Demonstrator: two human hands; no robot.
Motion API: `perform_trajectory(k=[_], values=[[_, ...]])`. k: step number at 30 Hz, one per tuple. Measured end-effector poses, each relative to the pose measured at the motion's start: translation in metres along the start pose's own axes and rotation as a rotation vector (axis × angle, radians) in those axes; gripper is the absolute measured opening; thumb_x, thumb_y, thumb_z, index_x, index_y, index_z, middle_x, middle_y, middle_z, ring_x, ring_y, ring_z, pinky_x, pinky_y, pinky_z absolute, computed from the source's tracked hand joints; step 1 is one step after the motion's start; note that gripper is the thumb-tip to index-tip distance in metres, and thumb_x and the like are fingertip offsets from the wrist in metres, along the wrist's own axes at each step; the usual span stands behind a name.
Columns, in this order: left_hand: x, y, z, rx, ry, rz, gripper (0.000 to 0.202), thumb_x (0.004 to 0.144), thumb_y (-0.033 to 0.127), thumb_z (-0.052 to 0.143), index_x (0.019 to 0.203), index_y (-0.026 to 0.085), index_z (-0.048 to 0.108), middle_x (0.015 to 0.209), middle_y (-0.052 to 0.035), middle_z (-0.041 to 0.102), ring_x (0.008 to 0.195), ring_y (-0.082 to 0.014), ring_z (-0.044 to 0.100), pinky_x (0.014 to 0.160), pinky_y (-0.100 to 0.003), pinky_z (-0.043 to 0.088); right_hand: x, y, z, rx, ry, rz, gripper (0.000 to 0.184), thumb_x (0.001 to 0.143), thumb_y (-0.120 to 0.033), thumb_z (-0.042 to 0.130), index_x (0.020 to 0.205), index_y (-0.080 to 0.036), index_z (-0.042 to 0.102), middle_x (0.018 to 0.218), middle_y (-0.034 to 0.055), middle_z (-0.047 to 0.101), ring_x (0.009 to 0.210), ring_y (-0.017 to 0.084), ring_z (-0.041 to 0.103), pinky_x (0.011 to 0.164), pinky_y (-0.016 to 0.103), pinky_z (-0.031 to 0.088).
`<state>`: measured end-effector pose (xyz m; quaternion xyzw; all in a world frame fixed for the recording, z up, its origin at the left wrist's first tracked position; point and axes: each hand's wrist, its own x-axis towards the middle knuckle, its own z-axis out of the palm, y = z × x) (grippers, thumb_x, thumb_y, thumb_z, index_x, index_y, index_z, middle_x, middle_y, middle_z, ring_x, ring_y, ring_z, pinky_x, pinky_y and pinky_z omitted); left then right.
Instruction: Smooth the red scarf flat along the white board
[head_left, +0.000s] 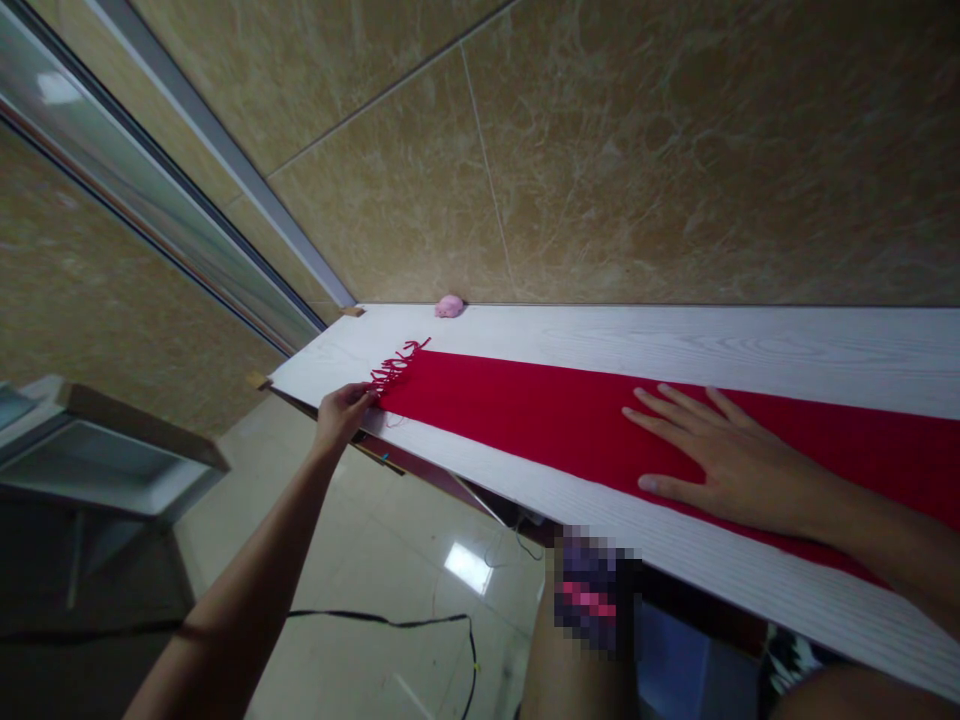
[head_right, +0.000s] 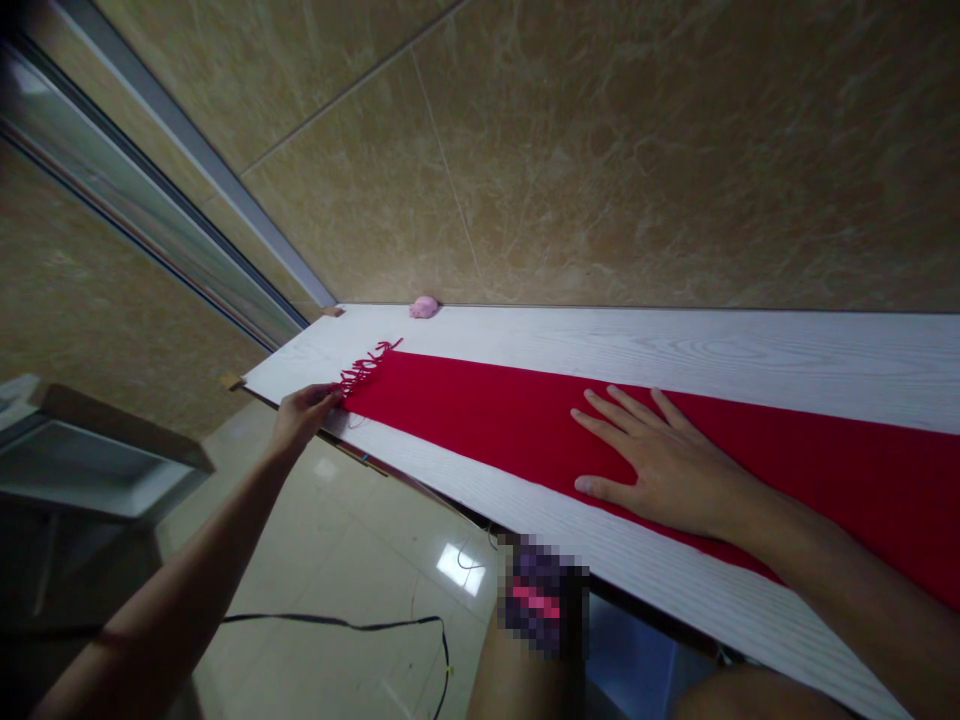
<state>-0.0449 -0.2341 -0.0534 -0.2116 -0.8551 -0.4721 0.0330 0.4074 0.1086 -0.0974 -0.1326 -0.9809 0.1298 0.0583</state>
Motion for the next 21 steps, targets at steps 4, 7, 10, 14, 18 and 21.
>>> perform_trajectory(k=[4,7,10,14,18,21], values=[[0.002,-0.007,0.001,0.035,0.023,0.017,0.025,0.071,0.031,0.085,0.093,0.018,0.085,0.079,-0.0056,0.081,0.076,-0.0227,0.073,0.067,-0.027,0.051,0.001,-0.003,-0.002,0.004,-0.029,0.025,0.099,0.092,-0.092,0.046,0.171,-0.032,0.043,0.178,0.0058,0.029,0.165,0.042,0.023,0.134,0.07,0.011],[0.002,-0.015,0.003,0.079,0.05,0.058,0.025,0.074,0.034,0.084,0.094,0.019,0.084,0.083,-0.0063,0.081,0.08,-0.0228,0.074,0.071,-0.027,0.052,0.001,-0.004,-0.004,0.007,-0.032,0.027,0.1,0.092,-0.093,0.046,0.171,-0.032,0.043,0.179,0.006,0.029,0.165,0.043,0.023,0.134,0.07,0.011],[0.001,-0.019,0.006,0.129,0.074,0.105,0.024,0.077,0.037,0.083,0.094,0.02,0.083,0.087,-0.0068,0.082,0.085,-0.024,0.075,0.077,-0.029,0.055,0.001,-0.005,-0.006,0.008,-0.036,0.022,0.1,0.092,-0.093,0.045,0.171,-0.033,0.042,0.179,0.0057,0.028,0.164,0.042,0.023,0.134,0.07,0.011],[-0.002,-0.016,0.011,0.136,0.09,0.097,0.02,0.075,0.036,0.084,0.09,0.021,0.081,0.084,-0.0052,0.08,0.083,-0.024,0.074,0.076,-0.029,0.055,0.001,-0.007,-0.007,0.002,-0.05,0.027,0.102,0.092,-0.094,0.043,0.171,-0.029,0.043,0.179,0.0071,0.026,0.165,0.041,0.021,0.134,0.069,0.01],[-0.002,-0.011,0.011,0.126,0.07,0.098,0.03,0.074,0.033,0.082,0.101,0.021,0.079,0.091,-0.006,0.08,0.088,-0.0237,0.074,0.077,-0.029,0.056,0.001,-0.007,-0.005,-0.009,-0.047,0.026,0.103,0.092,-0.095,0.041,0.171,-0.028,0.042,0.179,0.008,0.025,0.166,0.04,0.021,0.134,0.069,0.008],[0.002,-0.008,0.007,0.148,0.015,0.066,0.046,0.076,0.039,0.081,0.117,0.018,0.074,0.107,-0.0109,0.08,0.096,-0.0257,0.076,0.08,-0.032,0.059,0.002,-0.007,-0.006,-0.001,-0.052,0.033,0.102,0.092,-0.094,0.043,0.171,-0.03,0.043,0.179,0.0078,0.026,0.165,0.041,0.021,0.133,0.07,0.008]])
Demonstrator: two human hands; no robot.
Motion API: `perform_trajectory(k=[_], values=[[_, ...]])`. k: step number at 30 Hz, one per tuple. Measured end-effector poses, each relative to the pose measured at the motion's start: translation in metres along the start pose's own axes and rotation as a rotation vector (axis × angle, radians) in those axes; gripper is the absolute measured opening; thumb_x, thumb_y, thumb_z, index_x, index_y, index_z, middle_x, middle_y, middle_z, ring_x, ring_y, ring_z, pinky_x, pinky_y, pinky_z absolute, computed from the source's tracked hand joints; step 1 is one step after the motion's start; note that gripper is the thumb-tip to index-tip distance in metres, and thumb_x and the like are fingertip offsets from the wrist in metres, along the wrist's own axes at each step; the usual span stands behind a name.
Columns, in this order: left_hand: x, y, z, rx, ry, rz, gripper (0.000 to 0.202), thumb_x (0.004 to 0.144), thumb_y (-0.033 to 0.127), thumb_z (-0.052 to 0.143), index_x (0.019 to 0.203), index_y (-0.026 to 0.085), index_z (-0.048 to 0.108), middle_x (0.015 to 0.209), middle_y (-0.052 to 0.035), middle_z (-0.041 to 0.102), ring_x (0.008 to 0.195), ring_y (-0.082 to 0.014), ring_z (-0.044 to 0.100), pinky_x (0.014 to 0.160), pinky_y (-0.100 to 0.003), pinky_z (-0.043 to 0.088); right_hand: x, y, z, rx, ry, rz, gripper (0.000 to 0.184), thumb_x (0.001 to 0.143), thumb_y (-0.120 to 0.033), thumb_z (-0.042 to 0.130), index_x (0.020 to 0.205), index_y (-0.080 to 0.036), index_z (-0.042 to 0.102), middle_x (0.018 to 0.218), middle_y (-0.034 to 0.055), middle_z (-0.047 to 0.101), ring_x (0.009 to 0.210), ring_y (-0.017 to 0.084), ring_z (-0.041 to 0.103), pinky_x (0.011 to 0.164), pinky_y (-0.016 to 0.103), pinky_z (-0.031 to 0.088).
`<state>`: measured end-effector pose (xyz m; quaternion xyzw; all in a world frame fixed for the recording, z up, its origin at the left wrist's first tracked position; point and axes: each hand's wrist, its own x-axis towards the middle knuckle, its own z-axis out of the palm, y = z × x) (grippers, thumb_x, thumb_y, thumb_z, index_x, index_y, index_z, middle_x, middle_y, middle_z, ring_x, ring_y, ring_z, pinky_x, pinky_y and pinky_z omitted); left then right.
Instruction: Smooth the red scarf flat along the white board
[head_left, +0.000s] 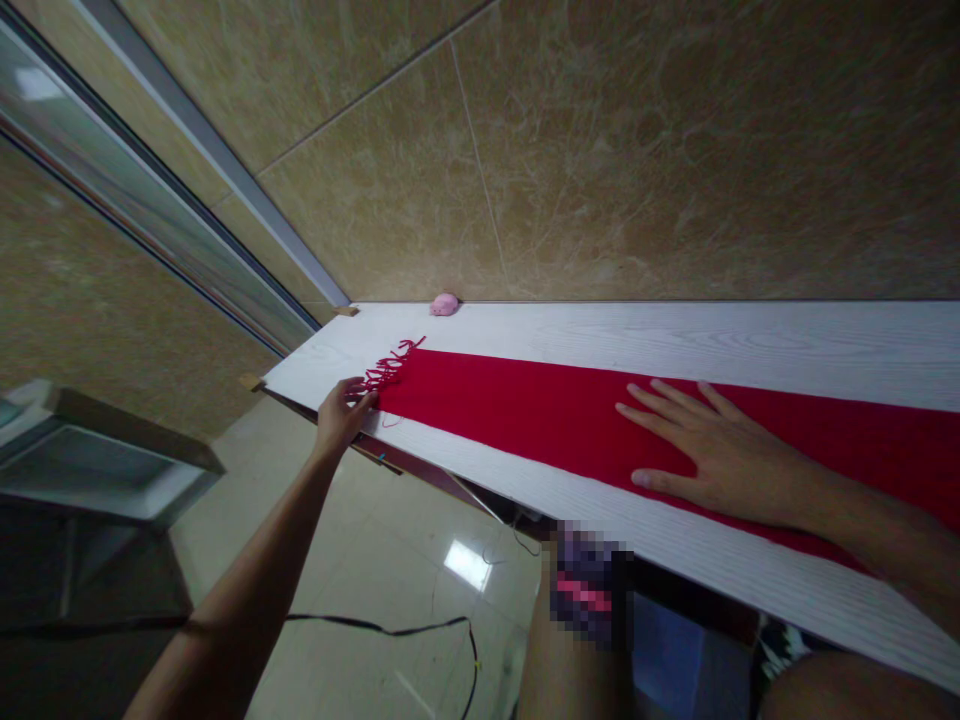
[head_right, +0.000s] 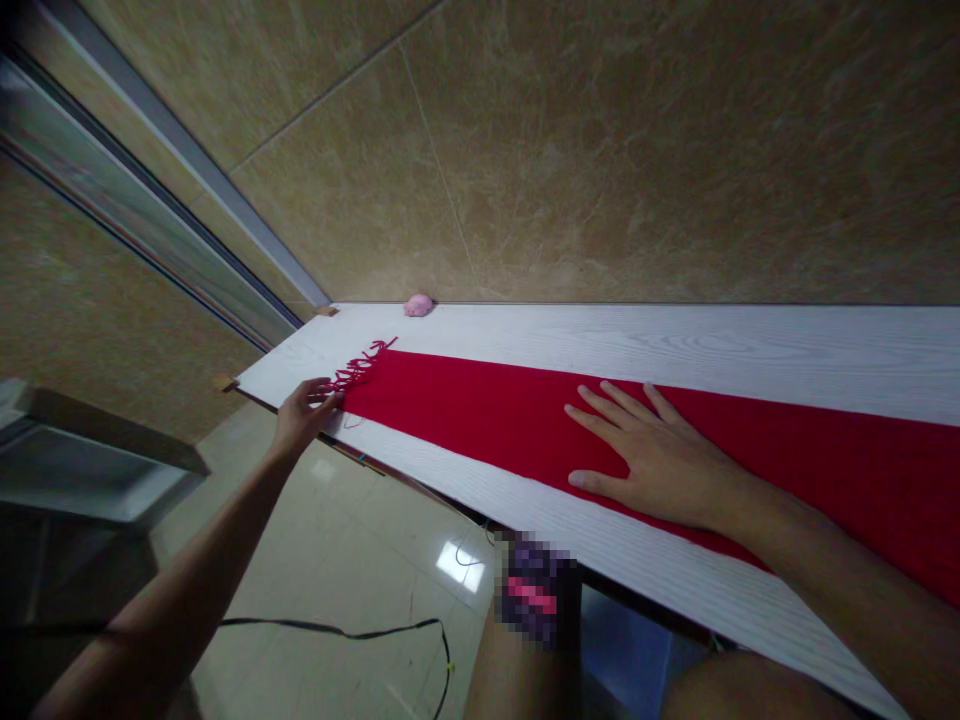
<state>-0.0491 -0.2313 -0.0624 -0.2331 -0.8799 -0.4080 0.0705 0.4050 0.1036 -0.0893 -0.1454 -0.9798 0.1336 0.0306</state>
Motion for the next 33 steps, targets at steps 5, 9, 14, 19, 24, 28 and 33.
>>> perform_trajectory(k=[5,9,14,19,24,28,33], values=[[-0.012,0.017,-0.002,0.136,0.098,0.146,0.045,0.089,0.046,0.067,0.123,0.017,0.072,0.126,-0.0166,0.077,0.119,-0.0321,0.073,0.104,-0.048,0.059,-0.001,-0.005,-0.007,0.009,-0.014,-0.012,0.102,0.094,-0.093,0.043,0.172,-0.026,0.041,0.179,0.0107,0.027,0.166,0.041,0.019,0.134,0.069,0.007],[-0.057,0.045,0.02,0.251,-0.029,0.463,0.044,0.101,0.047,0.05,0.125,0.021,0.076,0.138,-0.0143,0.074,0.136,-0.0315,0.066,0.122,-0.051,0.048,-0.001,-0.009,-0.012,-0.001,-0.044,0.004,0.104,0.093,-0.094,0.044,0.172,-0.026,0.041,0.18,0.0107,0.025,0.166,0.042,0.018,0.134,0.069,0.005],[-0.109,0.074,0.054,0.432,-0.284,0.367,0.064,0.107,0.055,0.038,0.15,0.016,0.065,0.165,-0.0162,0.057,0.16,-0.0349,0.044,0.132,-0.056,0.035,-0.001,-0.008,-0.011,-0.017,-0.038,-0.007,0.104,0.095,-0.093,0.043,0.173,-0.025,0.039,0.18,0.0121,0.025,0.166,0.041,0.018,0.134,0.069,0.007],[-0.1,0.081,0.054,0.545,-0.274,0.255,0.067,0.108,0.058,0.033,0.15,0.016,0.064,0.163,-0.0167,0.058,0.152,-0.036,0.053,0.128,-0.054,0.04,-0.002,-0.003,-0.007,-0.016,0.013,-0.041,0.098,0.095,-0.091,0.046,0.172,-0.029,0.041,0.179,0.0108,0.03,0.165,0.042,0.022,0.133,0.07,0.012],[-0.066,0.068,0.049,0.618,-0.31,0.207,0.075,0.105,0.061,0.037,0.157,0.011,0.057,0.167,-0.0201,0.053,0.157,-0.0367,0.048,0.129,-0.054,0.039,-0.002,-0.002,-0.007,-0.004,0.013,-0.039,0.097,0.095,-0.09,0.048,0.172,-0.031,0.04,0.179,0.0095,0.029,0.165,0.042,0.021,0.133,0.071,0.012],[-0.045,0.055,0.051,0.662,-0.326,0.144,0.079,0.105,0.062,0.035,0.166,0.014,0.049,0.175,-0.0178,0.042,0.163,-0.0372,0.037,0.133,-0.058,0.032,-0.001,-0.005,-0.008,0.002,-0.003,-0.027,0.1,0.095,-0.091,0.048,0.172,-0.028,0.041,0.179,0.0109,0.028,0.166,0.042,0.02,0.133,0.072,0.009],[-0.022,0.049,0.049,0.679,-0.382,0.095,0.077,0.108,0.061,0.026,0.173,0.023,0.038,0.182,-0.0118,0.027,0.169,-0.0372,0.021,0.132,-0.071,0.023,-0.001,-0.006,-0.008,0.009,-0.005,-0.024,0.102,0.094,-0.091,0.049,0.172,-0.026,0.041,0.179,0.012,0.027,0.165,0.044,0.02,0.132,0.075,0.008]])
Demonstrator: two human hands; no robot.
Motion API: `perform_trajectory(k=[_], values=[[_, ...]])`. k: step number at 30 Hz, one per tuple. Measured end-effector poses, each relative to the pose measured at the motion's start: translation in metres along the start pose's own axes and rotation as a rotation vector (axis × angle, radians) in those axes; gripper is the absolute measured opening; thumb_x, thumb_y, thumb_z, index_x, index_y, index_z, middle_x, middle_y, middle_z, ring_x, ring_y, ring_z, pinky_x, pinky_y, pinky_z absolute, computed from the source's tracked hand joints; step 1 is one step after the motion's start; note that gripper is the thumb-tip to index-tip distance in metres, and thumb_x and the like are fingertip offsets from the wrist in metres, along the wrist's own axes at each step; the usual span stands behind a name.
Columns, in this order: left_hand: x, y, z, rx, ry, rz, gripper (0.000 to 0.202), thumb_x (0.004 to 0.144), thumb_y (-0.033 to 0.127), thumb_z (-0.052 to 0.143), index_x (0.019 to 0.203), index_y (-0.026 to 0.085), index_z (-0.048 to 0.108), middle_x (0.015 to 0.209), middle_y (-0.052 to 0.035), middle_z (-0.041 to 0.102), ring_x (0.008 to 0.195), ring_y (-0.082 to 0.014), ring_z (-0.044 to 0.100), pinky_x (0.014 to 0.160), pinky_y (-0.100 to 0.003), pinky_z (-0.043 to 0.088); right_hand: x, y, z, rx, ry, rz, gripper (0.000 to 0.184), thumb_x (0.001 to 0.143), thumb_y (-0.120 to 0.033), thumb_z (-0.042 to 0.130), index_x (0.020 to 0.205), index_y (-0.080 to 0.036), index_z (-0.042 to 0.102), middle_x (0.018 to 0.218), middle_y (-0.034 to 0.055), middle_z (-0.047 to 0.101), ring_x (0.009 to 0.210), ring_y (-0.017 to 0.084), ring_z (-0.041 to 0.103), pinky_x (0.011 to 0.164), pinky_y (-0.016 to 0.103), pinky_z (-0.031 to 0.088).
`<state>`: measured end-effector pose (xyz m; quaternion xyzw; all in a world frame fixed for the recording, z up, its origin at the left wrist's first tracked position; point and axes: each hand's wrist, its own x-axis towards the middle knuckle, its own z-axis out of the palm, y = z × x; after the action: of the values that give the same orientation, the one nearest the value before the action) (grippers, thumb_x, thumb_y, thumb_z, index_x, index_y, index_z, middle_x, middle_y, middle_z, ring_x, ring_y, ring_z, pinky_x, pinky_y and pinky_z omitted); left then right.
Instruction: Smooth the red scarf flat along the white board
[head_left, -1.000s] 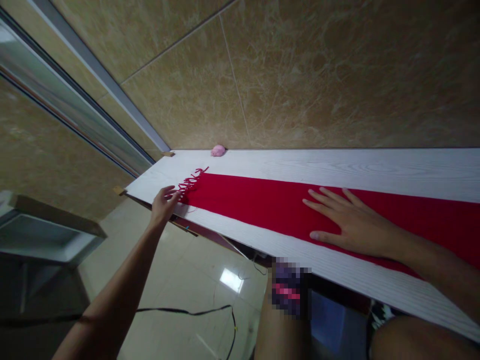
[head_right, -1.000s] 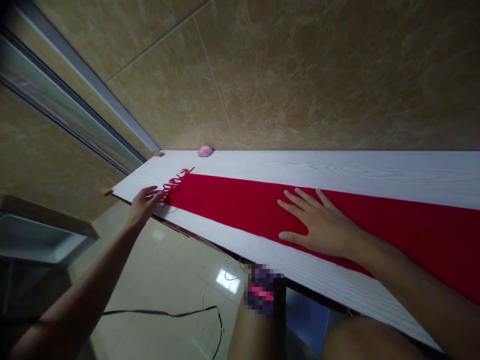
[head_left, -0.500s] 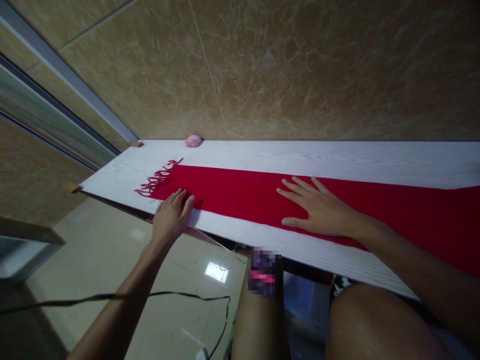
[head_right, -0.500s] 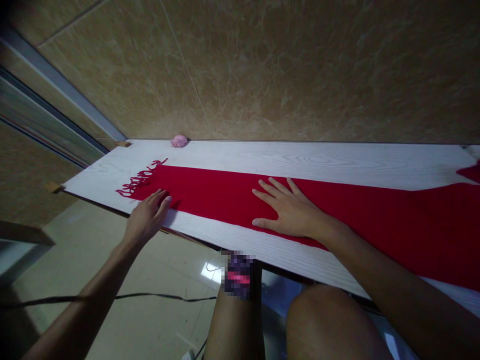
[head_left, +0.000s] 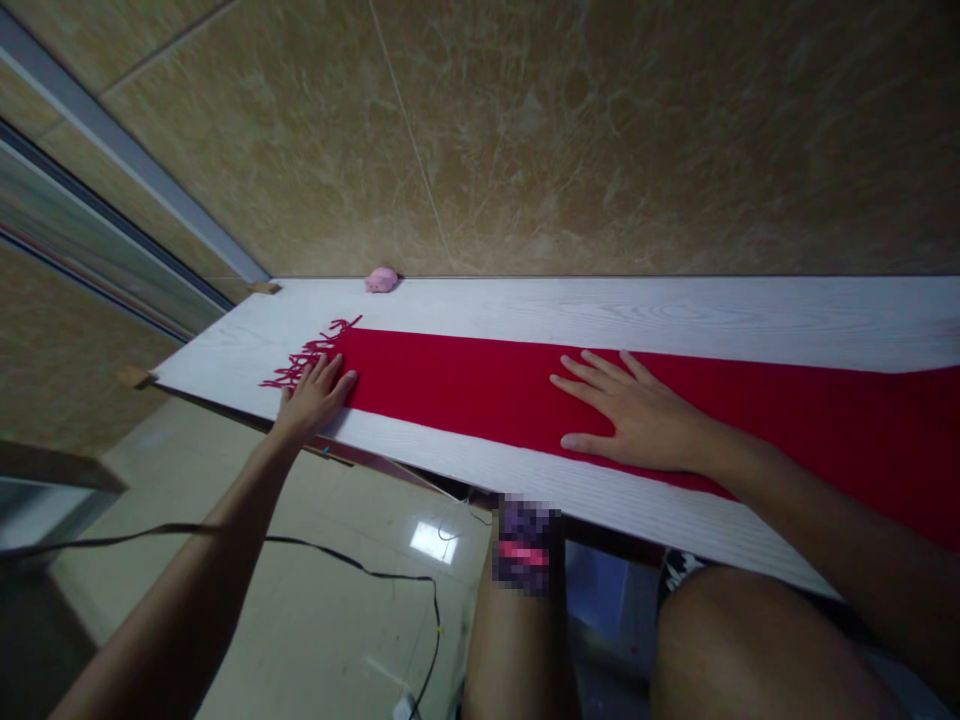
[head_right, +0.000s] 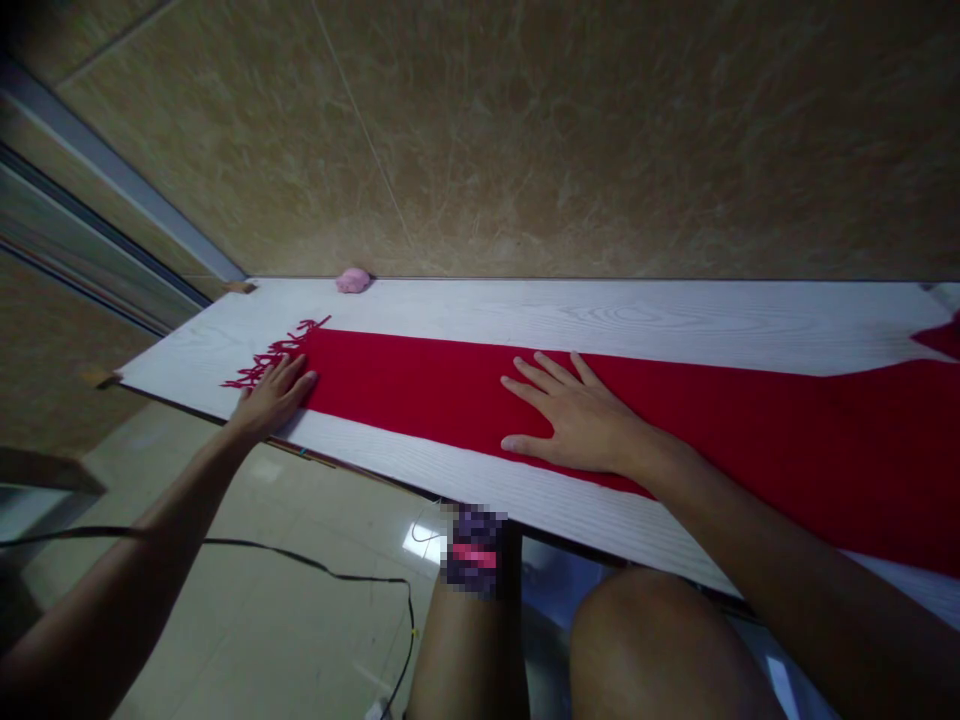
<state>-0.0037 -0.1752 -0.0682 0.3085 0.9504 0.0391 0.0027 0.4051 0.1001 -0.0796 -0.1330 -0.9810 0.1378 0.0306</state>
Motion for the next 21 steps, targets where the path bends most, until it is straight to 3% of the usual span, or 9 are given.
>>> perform_trajectory(k=[6,10,13,16,19,21], values=[[0.023,-0.013,-0.015,0.049,-0.126,0.099,0.072,0.111,0.052,0.021,0.176,0.024,0.03,0.184,-0.0116,0.023,0.171,-0.0367,0.015,0.13,-0.075,0.02,0.0,-0.002,-0.003,-0.006,-0.028,0.008,0.103,0.095,-0.092,0.045,0.172,-0.024,0.039,0.18,0.012,0.023,0.166,0.043,0.017,0.133,0.072,0.005],[0.032,-0.028,-0.029,0.087,-0.121,0.048,0.071,0.111,0.052,0.019,0.175,0.022,0.033,0.184,-0.0137,0.02,0.169,-0.0453,0.013,0.126,-0.082,0.016,-0.001,-0.003,-0.003,-0.005,-0.031,0.011,0.103,0.095,-0.092,0.046,0.173,-0.025,0.039,0.18,0.0114,0.022,0.166,0.042,0.016,0.133,0.07,0.004],[0.035,-0.04,-0.041,0.121,-0.029,-0.098,0.074,0.11,0.054,0.023,0.171,0.015,0.039,0.182,-0.0189,0.026,0.167,-0.0502,0.018,0.124,-0.085,0.018,-0.001,-0.003,-0.003,0.01,-0.007,-0.001,0.1,0.095,-0.091,0.049,0.172,-0.027,0.041,0.18,0.0111,0.026,0.166,0.043,0.017,0.133,0.072,0.007],[0.03,-0.038,-0.052,0.078,0.123,-0.227,0.071,0.109,0.048,0.029,0.166,0.008,0.044,0.173,-0.0238,0.042,0.157,-0.0488,0.038,0.122,-0.077,0.035,-0.002,-0.003,-0.004,0.013,-0.004,-0.004,0.099,0.095,-0.09,0.05,0.171,-0.027,0.042,0.179,0.0119,0.028,0.166,0.043,0.019,0.133,0.073,0.008],[0.017,-0.016,-0.053,0.035,0.286,-0.124,0.061,0.107,0.041,0.036,0.155,0.013,0.06,0.159,-0.0209,0.058,0.145,-0.0427,0.054,0.119,-0.064,0.047,-0.002,-0.002,-0.003,0.015,0.013,-0.02,0.097,0.096,-0.09,0.049,0.171,-0.029,0.042,0.179,0.0111,0.029,0.165,0.044,0.02,0.132,0.075,0.01],[0.006,0.003,-0.048,0.031,0.313,-0.015,0.055,0.106,0.041,0.037,0.141,0.016,0.071,0.148,-0.0196,0.064,0.136,-0.0407,0.06,0.114,-0.06,0.052,-0.002,0.0,-0.001,0.013,0.027,-0.028,0.095,0.096,-0.089,0.049,0.171,-0.031,0.042,0.179,0.0098,0.029,0.165,0.044,0.021,0.132,0.075,0.011]])
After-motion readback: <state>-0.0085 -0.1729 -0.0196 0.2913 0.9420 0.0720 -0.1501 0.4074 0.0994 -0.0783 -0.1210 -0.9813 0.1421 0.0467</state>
